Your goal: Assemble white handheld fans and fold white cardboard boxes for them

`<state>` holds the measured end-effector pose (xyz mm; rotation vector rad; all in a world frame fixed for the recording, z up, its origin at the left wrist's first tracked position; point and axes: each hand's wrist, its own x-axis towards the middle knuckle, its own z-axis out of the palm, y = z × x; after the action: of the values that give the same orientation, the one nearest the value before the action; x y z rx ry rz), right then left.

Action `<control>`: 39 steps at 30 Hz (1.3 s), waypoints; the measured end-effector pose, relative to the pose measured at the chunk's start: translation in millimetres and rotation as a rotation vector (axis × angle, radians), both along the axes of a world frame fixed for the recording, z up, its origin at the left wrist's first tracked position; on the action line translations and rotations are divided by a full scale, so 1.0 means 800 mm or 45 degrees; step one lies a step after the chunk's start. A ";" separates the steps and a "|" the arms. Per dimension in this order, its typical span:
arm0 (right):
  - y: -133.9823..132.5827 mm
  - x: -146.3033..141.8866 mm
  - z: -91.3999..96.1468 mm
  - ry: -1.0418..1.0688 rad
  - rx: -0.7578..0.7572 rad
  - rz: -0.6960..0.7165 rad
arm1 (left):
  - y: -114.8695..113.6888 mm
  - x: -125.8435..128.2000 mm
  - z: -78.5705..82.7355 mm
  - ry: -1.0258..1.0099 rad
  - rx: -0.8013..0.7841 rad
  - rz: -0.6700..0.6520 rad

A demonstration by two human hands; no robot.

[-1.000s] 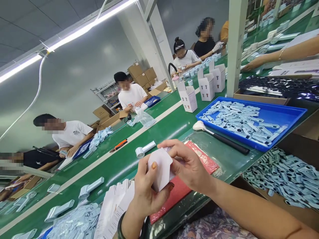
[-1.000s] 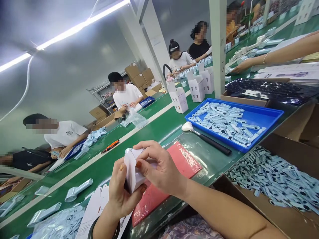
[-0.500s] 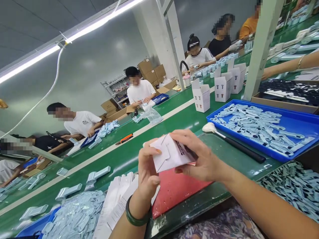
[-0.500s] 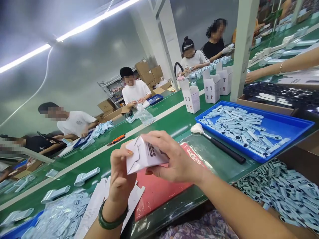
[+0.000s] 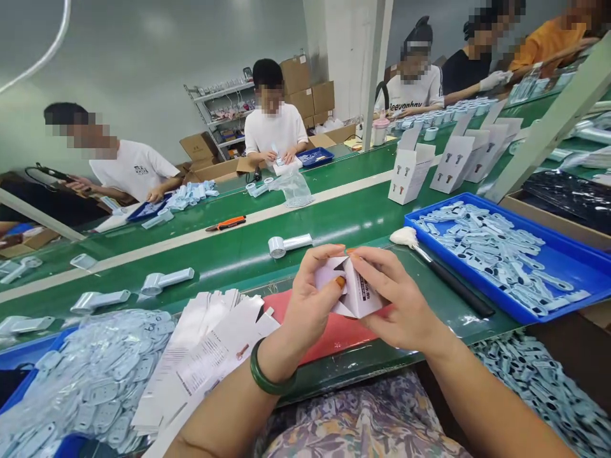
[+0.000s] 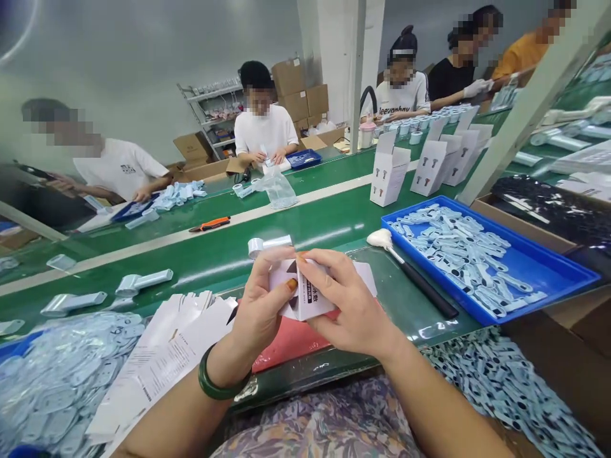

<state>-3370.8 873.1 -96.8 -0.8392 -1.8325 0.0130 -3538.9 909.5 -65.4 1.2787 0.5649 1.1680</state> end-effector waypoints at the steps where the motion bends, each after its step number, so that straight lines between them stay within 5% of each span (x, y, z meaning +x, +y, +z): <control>1: 0.000 0.001 -0.001 -0.008 0.000 -0.006 | 0.001 0.000 -0.001 0.013 0.007 -0.009; 9: -0.003 -0.003 -0.002 0.001 0.028 -0.016 | 0.012 -0.011 -0.006 -0.247 -0.128 -0.179; 16: 0.010 -0.012 -0.001 0.133 -0.167 -0.057 | -0.006 0.028 -0.017 -0.499 -0.167 -0.027; 21: 0.004 -0.025 -0.010 0.159 -0.166 0.009 | 0.023 0.029 0.001 -0.505 -0.005 0.145; 24: 0.001 -0.029 -0.013 0.306 -0.187 -0.020 | 0.029 0.032 0.006 -0.506 0.049 0.018; 26: 0.003 -0.026 -0.012 0.360 -0.177 -0.082 | 0.020 0.037 0.002 -0.474 -0.006 -0.094; 30: 0.015 -0.014 -0.006 0.311 -0.220 -0.095 | 0.001 0.043 -0.020 -0.464 0.101 0.006; 34: 0.027 0.007 0.003 0.298 -0.083 -0.262 | 0.003 0.042 -0.045 -0.293 0.224 -0.111; 39: 0.018 -0.010 -0.023 0.592 0.149 -0.455 | 0.065 0.032 -0.027 -0.381 0.233 0.330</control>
<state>-3378.7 887.6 -115.0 -0.9773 -1.2233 -0.1164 -3513.1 961.1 -87.3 1.1760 0.4163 1.6253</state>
